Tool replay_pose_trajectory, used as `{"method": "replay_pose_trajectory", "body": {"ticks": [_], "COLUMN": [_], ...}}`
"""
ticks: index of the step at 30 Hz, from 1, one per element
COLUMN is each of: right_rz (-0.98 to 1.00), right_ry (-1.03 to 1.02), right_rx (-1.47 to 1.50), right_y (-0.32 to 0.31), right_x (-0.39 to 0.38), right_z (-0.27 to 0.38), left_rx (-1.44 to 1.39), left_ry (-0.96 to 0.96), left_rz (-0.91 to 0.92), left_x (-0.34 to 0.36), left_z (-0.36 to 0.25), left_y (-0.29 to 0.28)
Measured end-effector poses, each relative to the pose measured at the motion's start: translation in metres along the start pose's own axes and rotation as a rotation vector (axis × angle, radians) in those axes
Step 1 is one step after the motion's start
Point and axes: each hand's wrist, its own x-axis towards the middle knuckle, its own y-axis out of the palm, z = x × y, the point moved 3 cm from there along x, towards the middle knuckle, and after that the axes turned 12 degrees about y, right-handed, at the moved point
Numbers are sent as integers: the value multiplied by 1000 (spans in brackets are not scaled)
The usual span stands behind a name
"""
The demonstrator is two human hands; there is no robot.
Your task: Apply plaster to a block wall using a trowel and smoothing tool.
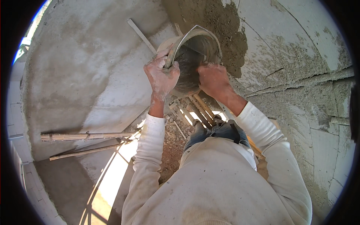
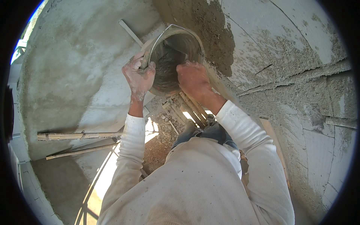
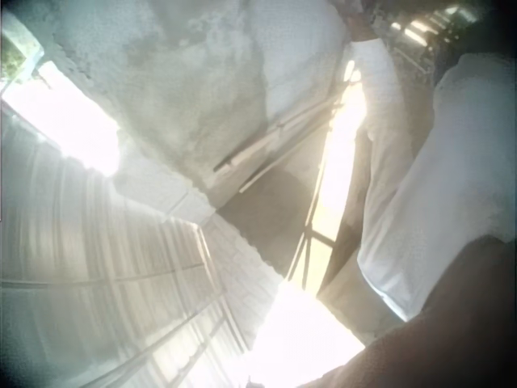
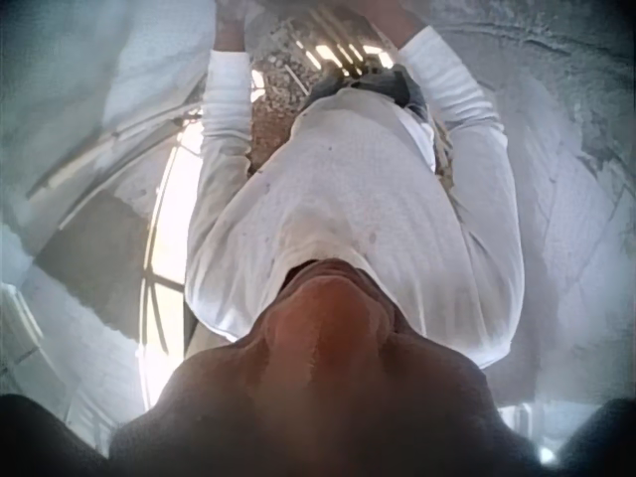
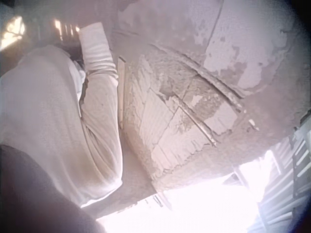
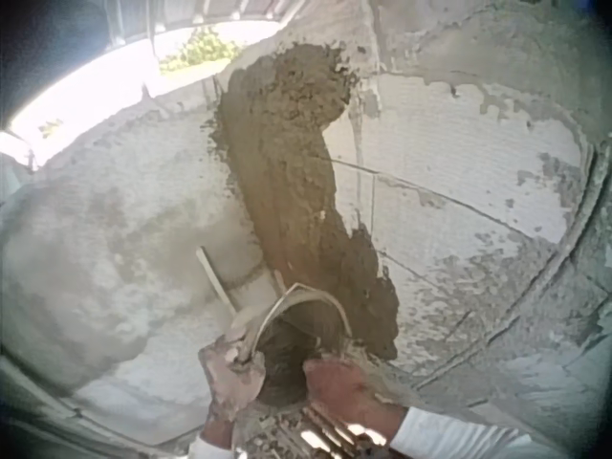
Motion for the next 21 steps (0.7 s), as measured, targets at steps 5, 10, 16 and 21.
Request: {"method": "replay_pose_trajectory", "body": {"ticks": [5,10,16,21], "right_rz": [192,160,146,151], "right_ry": [-41,-125,-21,-80], "right_rx": [51,-21,5,352], "right_y": [-15,3,-26,-8], "right_x": [-12,-12,12,8], "right_z": [13,9,2,-28], "left_rx": [-47,-224,-42,-237], "left_ry": [62,-239,115,122], "left_rz": [-17,-51,31,49], "left_x": [-10,-19,-17,-8], "left_z": [18,26,4,-24], "left_y": [-7,2,-11,-21]}}
